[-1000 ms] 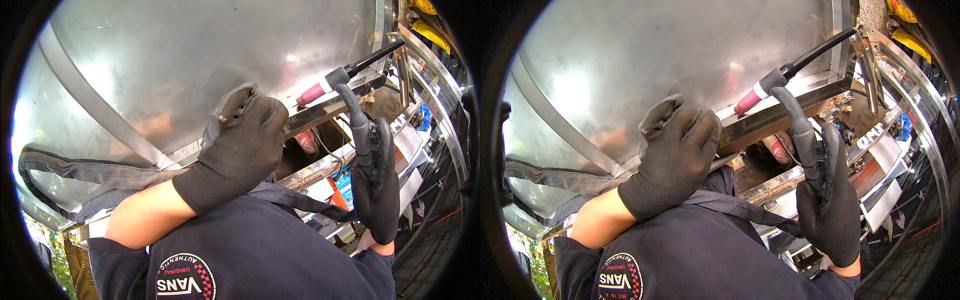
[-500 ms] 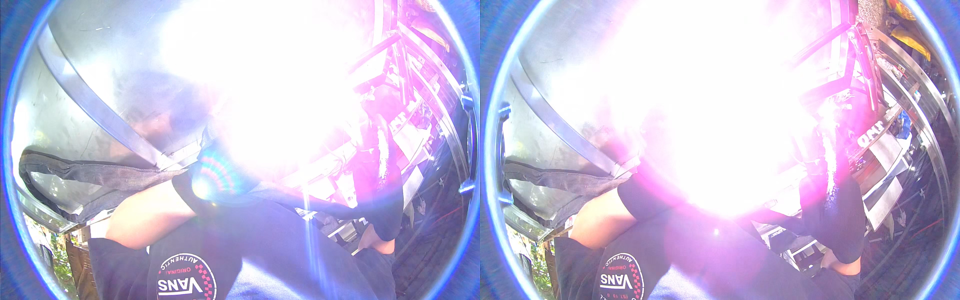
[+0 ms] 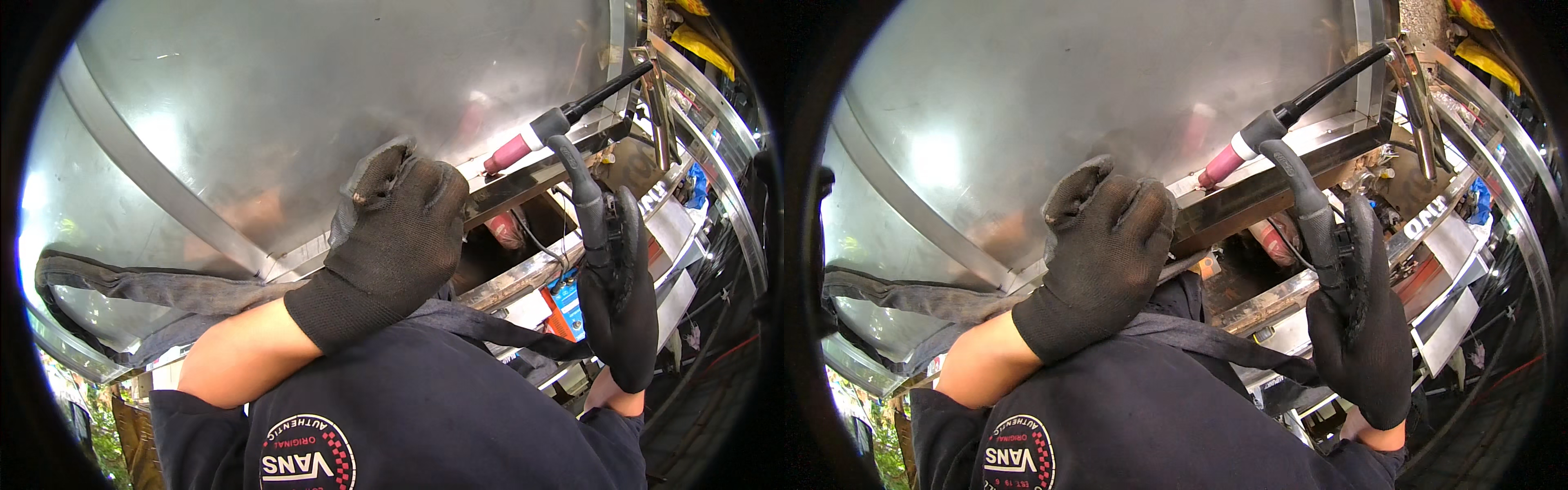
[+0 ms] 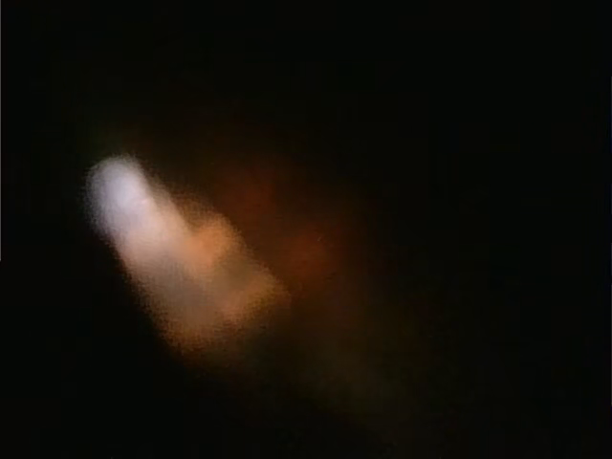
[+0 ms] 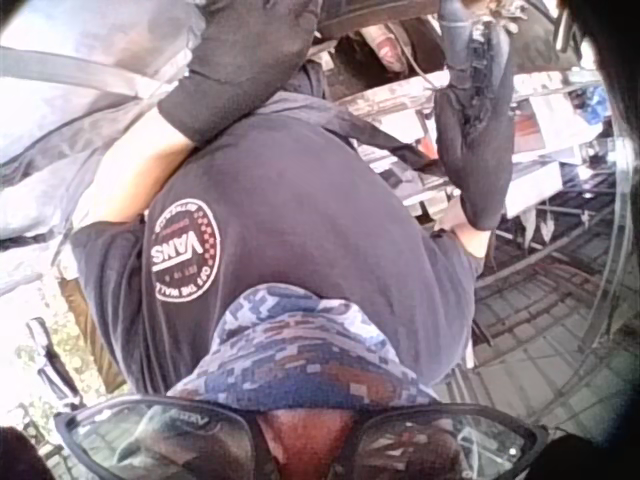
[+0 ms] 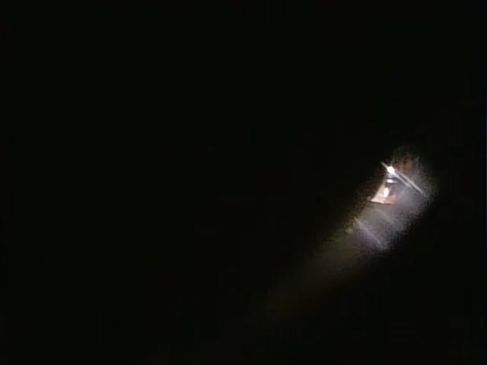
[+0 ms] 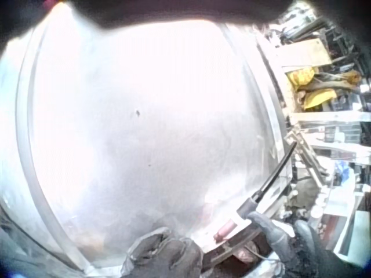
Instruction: The person welds the edges of a large rectangular stainless steel pan using a handheld welding torch. They then measure the pan's dimensions with a tape measure.
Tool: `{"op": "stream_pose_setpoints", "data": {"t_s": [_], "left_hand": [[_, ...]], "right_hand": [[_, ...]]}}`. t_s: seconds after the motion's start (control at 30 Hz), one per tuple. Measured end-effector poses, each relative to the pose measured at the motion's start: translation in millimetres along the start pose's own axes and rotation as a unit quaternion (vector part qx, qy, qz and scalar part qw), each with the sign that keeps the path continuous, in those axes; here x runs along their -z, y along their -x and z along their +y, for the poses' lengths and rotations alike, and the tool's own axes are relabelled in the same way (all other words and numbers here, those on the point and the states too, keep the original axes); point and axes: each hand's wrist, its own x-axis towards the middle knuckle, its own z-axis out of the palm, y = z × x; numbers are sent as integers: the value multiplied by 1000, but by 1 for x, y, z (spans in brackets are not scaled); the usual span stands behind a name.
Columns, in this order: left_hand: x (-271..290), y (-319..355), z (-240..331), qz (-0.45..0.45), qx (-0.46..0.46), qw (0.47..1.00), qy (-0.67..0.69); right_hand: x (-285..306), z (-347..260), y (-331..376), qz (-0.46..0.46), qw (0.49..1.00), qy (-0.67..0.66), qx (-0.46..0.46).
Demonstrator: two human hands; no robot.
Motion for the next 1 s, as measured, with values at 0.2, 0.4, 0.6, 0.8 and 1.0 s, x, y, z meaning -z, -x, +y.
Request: {"op": "stream_pose_setpoints", "data": {"t_s": [0.2, 0.4, 0.6, 0.8, 1.0], "left_hand": [[19, 19, -5, 12, -45, 993, -108], [50, 108, -13, 46, 123, 964, -232], [44, 156, -23, 88, 179, 946, -255], [37, 140, -33, 96, 122, 964, -218], [39, 130, -40, 66, 83, 975, -196]], "right_hand": [[-15, -4, 8, 117, 947, -286, -92], [-39, -28, 17, 174, 871, -433, -154], [-70, -54, 33, 79, 882, -444, -136], [-81, -70, 39, 27, 941, -323, -98], [-80, -69, 40, -4, 983, -185, -20]]}}
